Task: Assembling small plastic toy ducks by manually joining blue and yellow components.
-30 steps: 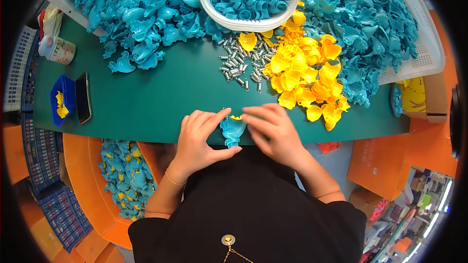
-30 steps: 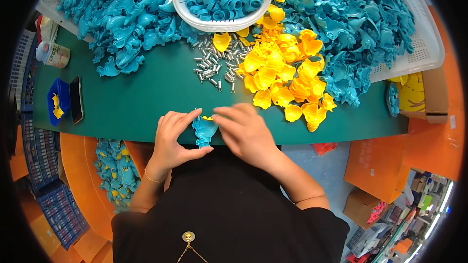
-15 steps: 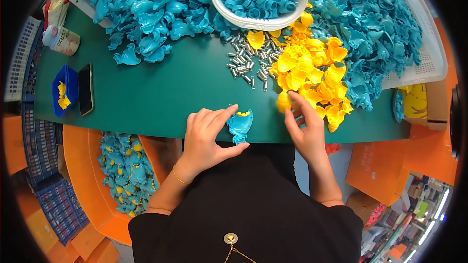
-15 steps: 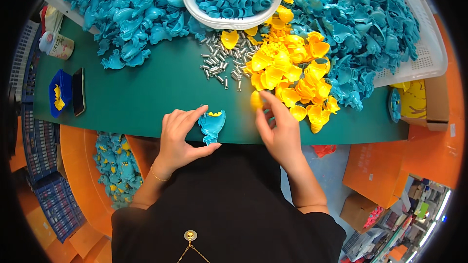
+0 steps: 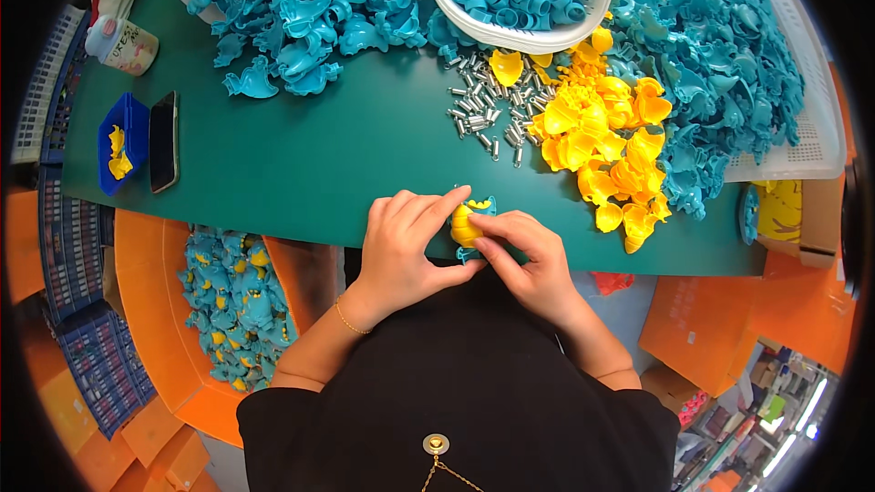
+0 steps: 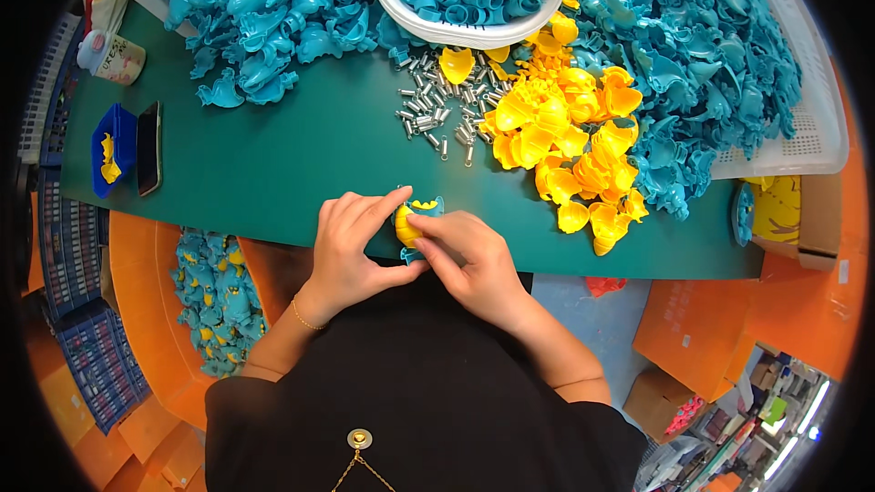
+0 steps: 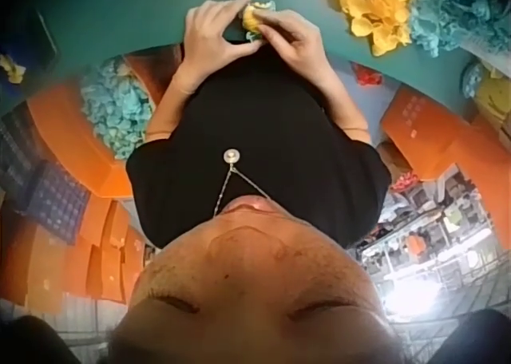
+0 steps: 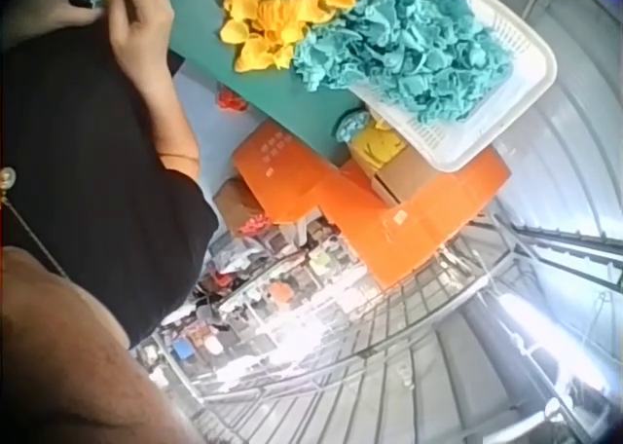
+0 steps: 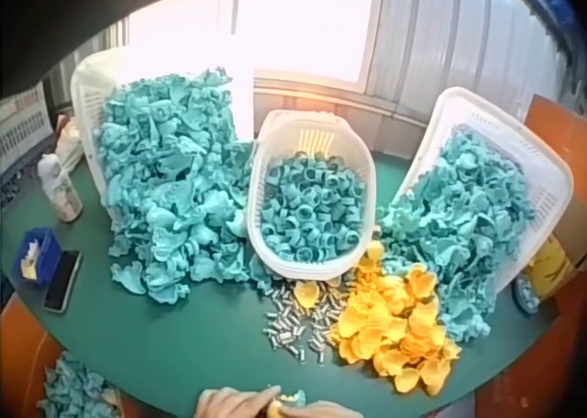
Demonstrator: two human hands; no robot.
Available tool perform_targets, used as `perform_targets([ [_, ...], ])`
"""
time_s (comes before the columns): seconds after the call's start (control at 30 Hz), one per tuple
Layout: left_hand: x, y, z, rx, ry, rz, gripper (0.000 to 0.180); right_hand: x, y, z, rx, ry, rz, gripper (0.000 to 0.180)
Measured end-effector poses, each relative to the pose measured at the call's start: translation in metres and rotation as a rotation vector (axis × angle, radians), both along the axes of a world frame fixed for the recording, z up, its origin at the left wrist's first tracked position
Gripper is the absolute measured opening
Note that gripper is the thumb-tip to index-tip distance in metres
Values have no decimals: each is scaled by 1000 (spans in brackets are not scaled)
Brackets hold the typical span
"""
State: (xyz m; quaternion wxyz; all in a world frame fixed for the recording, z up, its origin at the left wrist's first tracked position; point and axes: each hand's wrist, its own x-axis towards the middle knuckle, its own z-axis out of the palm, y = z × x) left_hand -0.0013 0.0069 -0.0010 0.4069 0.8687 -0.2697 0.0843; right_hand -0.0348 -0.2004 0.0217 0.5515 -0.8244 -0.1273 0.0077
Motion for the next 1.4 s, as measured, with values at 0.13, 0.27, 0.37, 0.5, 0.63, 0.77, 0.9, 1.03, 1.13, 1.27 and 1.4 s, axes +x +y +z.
perform_targets([
  [0.13,1,0,0,0,-5,-1,81,3,1,5,-35,-37,6,32],
  [0.27,0,0,-1,-2,-6,2,80,4,0,10,-1,55,31,31],
  [0.37,-1,0,0,3,28,-2,82,6,0,13,9,110,54,30],
  [0.5,-1,0,-1,8,41,-2,83,7,1,13,46,161,41,30],
  [0.63,-1,-1,-4,-13,7,20,81,2,12,12,-14,132,-44,27],
  [0.77,-1,-1,-7,-26,-48,33,79,-3,19,8,-94,-7,-113,23],
  [0.9,-3,3,-6,-3,-20,21,82,3,10,9,-306,-146,-75,20],
  [1.03,0,6,-1,45,-56,-62,80,12,-8,11,-189,-113,9,20],
  [1.13,1,7,0,34,-60,-70,81,30,-33,25,-170,13,176,18],
  [1.27,1,8,3,26,-39,-81,82,83,-78,41,-449,-254,-250,12],
  [1.4,2,9,1,42,-26,-79,81,128,-105,41,-633,-267,-338,16],
])
